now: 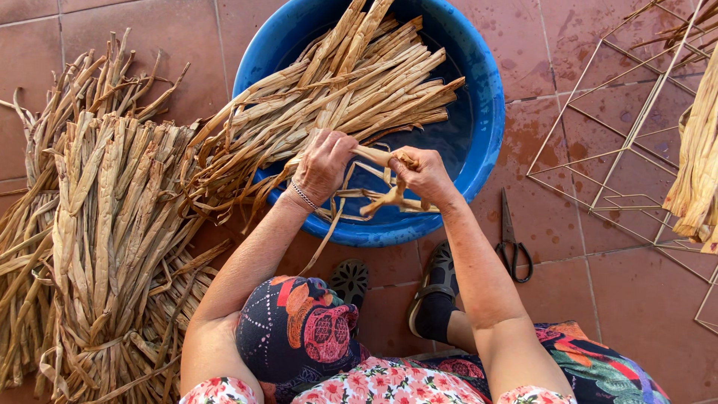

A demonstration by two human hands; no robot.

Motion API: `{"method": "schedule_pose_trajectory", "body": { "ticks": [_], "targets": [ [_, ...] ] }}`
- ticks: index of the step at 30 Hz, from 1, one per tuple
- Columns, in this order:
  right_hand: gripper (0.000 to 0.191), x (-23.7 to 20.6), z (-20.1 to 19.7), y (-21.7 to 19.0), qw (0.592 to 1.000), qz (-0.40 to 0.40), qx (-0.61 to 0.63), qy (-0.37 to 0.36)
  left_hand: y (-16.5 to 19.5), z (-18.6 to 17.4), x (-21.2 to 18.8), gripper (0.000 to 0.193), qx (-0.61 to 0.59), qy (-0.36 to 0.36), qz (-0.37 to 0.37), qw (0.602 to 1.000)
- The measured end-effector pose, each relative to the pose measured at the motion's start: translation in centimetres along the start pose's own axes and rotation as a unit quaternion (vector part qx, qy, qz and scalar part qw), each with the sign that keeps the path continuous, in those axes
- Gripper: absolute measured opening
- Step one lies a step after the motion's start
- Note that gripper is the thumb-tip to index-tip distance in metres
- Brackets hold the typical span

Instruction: The person sits on a tiled floor and processes dried plant strips. They soak the strips in a blue basin of water, peel away outer layers by hand, and use scissors to cut the strips into smaller pieces. The processed strips are then placed onto a wire rack.

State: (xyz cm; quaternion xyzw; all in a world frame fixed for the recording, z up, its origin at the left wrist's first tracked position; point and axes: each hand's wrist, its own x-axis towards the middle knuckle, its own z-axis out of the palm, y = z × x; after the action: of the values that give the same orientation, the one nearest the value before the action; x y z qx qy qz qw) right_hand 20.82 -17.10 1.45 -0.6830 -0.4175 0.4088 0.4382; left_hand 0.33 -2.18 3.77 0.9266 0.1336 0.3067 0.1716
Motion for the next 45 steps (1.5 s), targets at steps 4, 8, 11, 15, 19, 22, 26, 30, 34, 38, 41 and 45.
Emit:
{"method": "schedule_pose_trajectory", "body": {
  "ticks": [4,8,11,15,19,22,26,30,34,38,41,45],
  "targets": [
    [0.007,-0.6,0.7,-1.1,0.945,-0.203,-0.207,0.149,-0.7,2.2,-1.1,0.009,-0.08,-0.112,-0.156,0.978],
    [0.008,-0.9,2.1,-2.2,0.915,-0.254,-0.246,0.195,-1.1,3.4,-2.0,0.02,-0.496,-0.216,-0.444,0.714],
    [0.006,-1.0,2.4,-2.5,0.919,-0.25,-0.236,0.194,-1.2,3.2,-1.9,0.014,-0.613,-0.162,-0.451,0.628],
    [0.013,-0.8,1.7,-2.6,0.969,-0.184,-0.145,0.078,-0.7,1.9,-1.2,0.022,-0.379,-0.066,-0.288,0.877],
    [0.013,-0.9,1.5,-2.6,0.965,-0.197,-0.153,0.086,0.0,0.7,-0.9,0.016,-0.126,0.019,-0.124,0.984],
    [0.01,-1.3,1.7,-2.8,0.944,-0.232,-0.194,0.13,0.2,0.9,-1.0,0.011,-0.116,-0.04,-0.132,0.984],
    [0.015,-1.7,1.8,-3.3,0.921,-0.272,-0.228,0.161,0.2,2.0,-1.2,0.02,-0.408,-0.179,-0.361,0.819],
    [0.016,-1.9,1.8,-3.7,0.927,-0.283,-0.196,0.147,0.5,2.2,-1.0,0.028,-0.504,-0.116,-0.369,0.772],
    [0.015,-2.3,2.4,-3.7,0.908,-0.287,-0.256,0.168,1.6,1.5,-0.4,0.034,-0.473,-0.123,-0.299,0.82],
    [0.016,-2.4,3.1,-3.6,0.905,-0.29,-0.261,0.171,2.5,0.9,-0.2,0.029,-0.371,-0.14,-0.267,0.878],
    [0.018,-2.5,3.3,-3.6,0.901,-0.302,-0.259,0.175,2.7,1.2,-0.4,0.023,-0.333,-0.138,-0.281,0.89],
    [0.025,-2.7,3.7,-3.6,0.896,-0.32,-0.253,0.176,2.5,2.1,-1.0,0.014,-0.307,-0.087,-0.255,0.913]
  ]
}}
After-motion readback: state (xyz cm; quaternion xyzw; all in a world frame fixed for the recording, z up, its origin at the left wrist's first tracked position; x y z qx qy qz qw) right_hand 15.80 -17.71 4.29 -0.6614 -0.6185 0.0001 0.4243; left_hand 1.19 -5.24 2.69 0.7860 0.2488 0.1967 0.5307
